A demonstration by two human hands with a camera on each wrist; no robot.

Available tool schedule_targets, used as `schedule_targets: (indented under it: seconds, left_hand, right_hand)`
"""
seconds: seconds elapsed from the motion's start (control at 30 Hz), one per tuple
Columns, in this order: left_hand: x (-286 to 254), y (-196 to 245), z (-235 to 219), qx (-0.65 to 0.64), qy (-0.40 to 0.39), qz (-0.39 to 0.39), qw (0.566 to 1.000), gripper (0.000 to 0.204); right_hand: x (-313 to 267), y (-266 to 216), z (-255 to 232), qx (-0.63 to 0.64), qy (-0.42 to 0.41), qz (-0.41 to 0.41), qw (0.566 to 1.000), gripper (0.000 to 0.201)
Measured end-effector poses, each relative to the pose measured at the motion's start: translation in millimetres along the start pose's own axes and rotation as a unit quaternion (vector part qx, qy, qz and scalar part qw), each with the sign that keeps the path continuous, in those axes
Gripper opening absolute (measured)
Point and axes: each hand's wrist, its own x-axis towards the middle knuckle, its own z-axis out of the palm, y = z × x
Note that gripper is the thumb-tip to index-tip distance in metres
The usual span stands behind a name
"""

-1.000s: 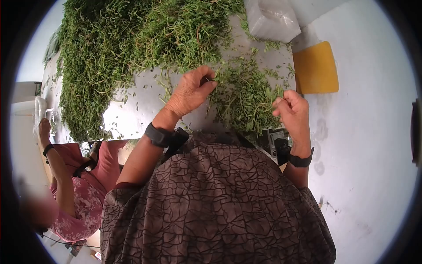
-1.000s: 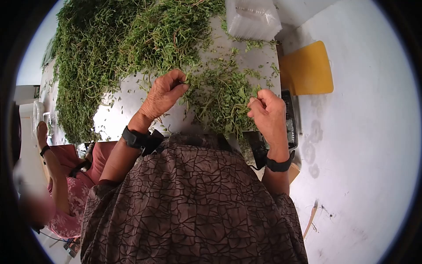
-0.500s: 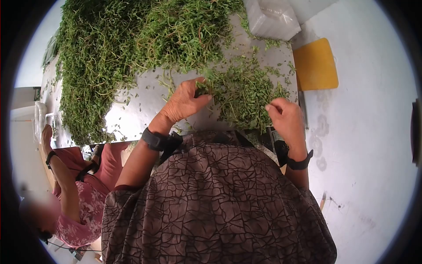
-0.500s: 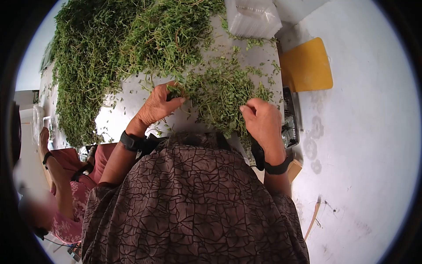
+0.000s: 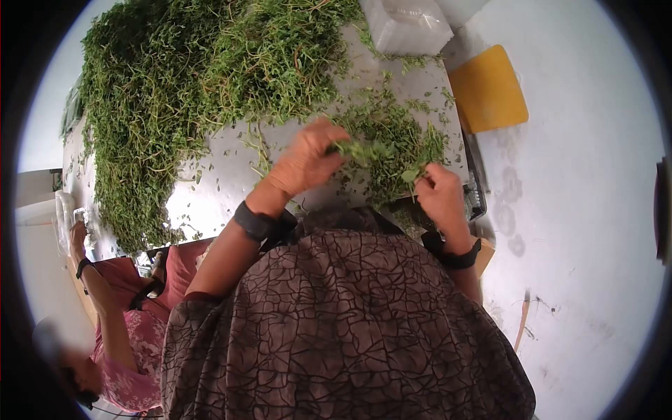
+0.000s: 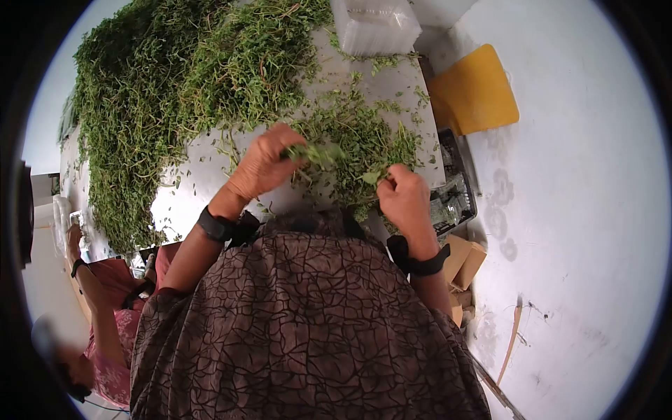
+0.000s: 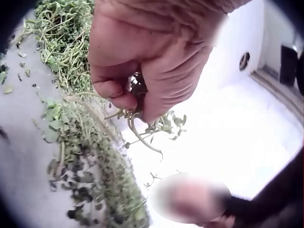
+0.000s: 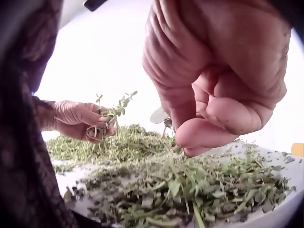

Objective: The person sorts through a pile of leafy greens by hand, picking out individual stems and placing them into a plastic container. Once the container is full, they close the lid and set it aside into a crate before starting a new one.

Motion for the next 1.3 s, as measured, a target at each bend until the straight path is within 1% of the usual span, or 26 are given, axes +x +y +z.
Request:
schedule_targets:
  seconds: [0.07,0.1,0.17,0.2,0.23,0.27,0.3,0.33,0.4,0.47,0.53,0.6,0.63,0.67,0.7,0.73,0.8,0.83,0.9,1.03,1.1,1.13,1.17,1.2,1.23,1.3]
  left_hand:
    - [10,10,-18,-0.083,0.11,-0.139,0.981,0.023]
    - [13,13,-23,-0.081,0.112,-0.136,0.981,0.023]
    - [14,18,-30,-0.117,-0.007,-0.342,0.933,0.023]
    - [14,22,-27,-0.085,-0.042,-0.341,0.935,0.025]
    - [12,18,-14,-0.083,-0.04,-0.341,0.936,0.025]
    - [6,7,7,-0.038,0.002,-0.188,0.982,0.024]
    - [5,2,21,0.008,0.045,-0.03,0.999,0.027]
    - [9,5,27,0.009,0.048,-0.03,0.998,0.027]
    - [21,10,34,0.083,-0.107,0.009,0.991,0.031]
    - [24,13,43,0.095,-0.095,0.013,0.991,0.03]
    - [27,12,45,0.103,-0.089,0.023,0.99,0.03]
    - [24,7,40,0.111,-0.058,-0.006,0.992,0.031]
    - [23,2,38,0.109,-0.062,-0.006,0.992,0.031]
    - [24,-5,34,0.048,0.043,0.002,0.998,0.032]
    - [23,-10,30,-0.013,0.149,0.01,0.989,0.033]
    - [22,-8,23,-0.012,0.149,0.01,0.989,0.033]
    - [19,5,3,-0.059,0.092,-0.22,0.969,0.032]
    - [15,5,1,-0.057,0.092,-0.222,0.969,0.032]
    - [5,5,-1,-0.016,0.091,-0.136,0.986,0.029]
    - [-22,4,-13,0.03,0.113,-0.134,0.984,0.028]
    - [-31,8,-29,-0.03,0.171,-0.19,0.966,0.026]
    - [-34,12,-40,-0.036,0.177,-0.241,0.954,0.025]
    - [-38,14,-51,-0.039,0.185,-0.293,0.937,0.023]
    - [-46,7,-58,-0.021,0.204,-0.288,0.935,0.02]
    - [-50,8,-69,-0.011,0.2,-0.338,0.92,0.016]
    - [-63,9,-79,0.002,0.233,-0.348,0.908,0.013]
  right_hand:
    - [9,-8,-19,0.116,-0.023,0.101,0.988,0.01]
    - [11,-11,-21,0.117,-0.021,0.099,0.988,0.01]
    - [17,-18,-21,0.014,0.006,0.026,1.0,0.014]
    - [20,-19,-16,0.015,0.006,0.023,1.0,0.014]
    - [22,-16,-6,-0.036,0.027,-0.038,0.998,0.015]
    - [24,-13,2,-0.088,0.047,-0.099,0.99,0.016]
    - [25,-11,8,-0.088,0.047,-0.1,0.99,0.016]
    - [27,-9,13,-0.106,0.035,-0.099,0.989,0.014]
    - [34,-6,18,-0.123,0.023,-0.105,0.987,0.013]
    - [38,-3,18,-0.142,0.001,-0.071,0.987,0.01]
    - [43,-1,11,-0.135,0.013,-0.049,0.99,0.011]
    - [44,1,-4,-0.128,0.021,-0.021,0.991,0.012]
    - [45,1,-13,-0.101,0.015,0.02,0.995,0.013]
    - [45,3,-18,-0.073,0.01,0.06,0.995,0.014]
    - [42,5,-19,-0.072,0.01,0.061,0.995,0.014]
    - [37,6,-20,-0.069,-0.002,0.047,0.996,0.015]
    - [26,8,-19,-0.065,-0.015,0.03,0.997,0.016]
    - [19,9,-13,-0.085,-0.043,0.002,0.995,0.017]
    - [10,9,-3,-0.104,-0.07,-0.025,0.992,0.019]
    - [0,6,7,-0.149,-0.111,-0.032,0.982,0.021]
    - [0,12,11,-0.13,-0.072,-0.07,0.986,0.018]
    - [2,14,10,-0.128,-0.074,-0.072,0.986,0.018]
    - [5,14,9,-0.144,-0.072,-0.046,0.986,0.017]
    - [9,13,10,-0.157,-0.072,-0.024,0.985,0.017]
    - [12,14,9,-0.151,-0.079,-0.035,0.985,0.017]
    - [16,17,2,-0.156,-0.041,0.017,0.987,0.016]
